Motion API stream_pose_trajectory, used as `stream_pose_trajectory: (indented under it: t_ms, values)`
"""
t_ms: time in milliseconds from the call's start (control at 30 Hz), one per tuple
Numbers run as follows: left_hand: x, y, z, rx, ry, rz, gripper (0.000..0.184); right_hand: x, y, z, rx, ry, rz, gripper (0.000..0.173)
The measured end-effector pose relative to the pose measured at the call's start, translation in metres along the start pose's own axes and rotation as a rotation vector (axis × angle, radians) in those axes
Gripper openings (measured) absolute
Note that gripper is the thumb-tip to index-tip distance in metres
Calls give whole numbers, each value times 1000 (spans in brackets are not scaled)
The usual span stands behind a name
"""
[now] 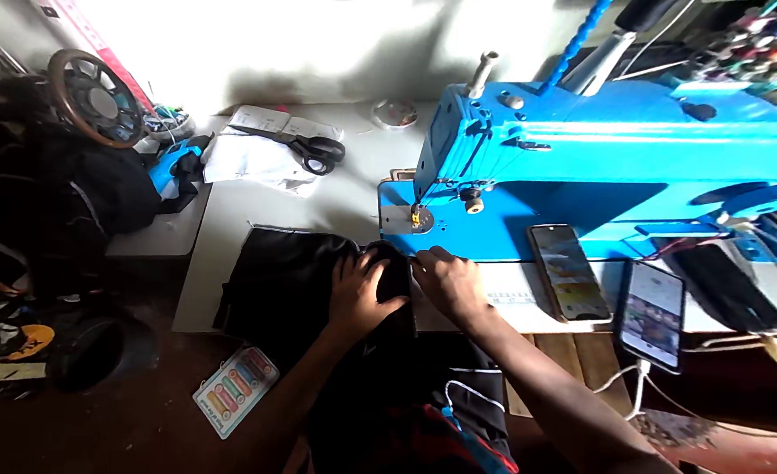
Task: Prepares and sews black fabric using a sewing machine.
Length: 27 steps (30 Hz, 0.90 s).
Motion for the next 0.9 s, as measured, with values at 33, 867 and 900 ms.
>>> stream_pose_trajectory:
  t_ms: [33,867,900]
  values:
    - [0,0,0,1,-3,0,68,-1,1,1,-10,-32,-17,23]
    - [-3,18,-15,219,150,-212,42,14,34,10,-470,64,333,29]
    - [-1,18,-17,205,227,-227,33,15,30,-1,-434,40,367,33]
Point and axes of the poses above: each hand's wrist, its own x-axis away from the middle knuckle, its own z-axis out of the back of the hand, y = z × x, the point moved 2 cm from there along -x, towards the middle knuckle, and after that the axes turned 3 degrees about y, right-handed, at the moved point
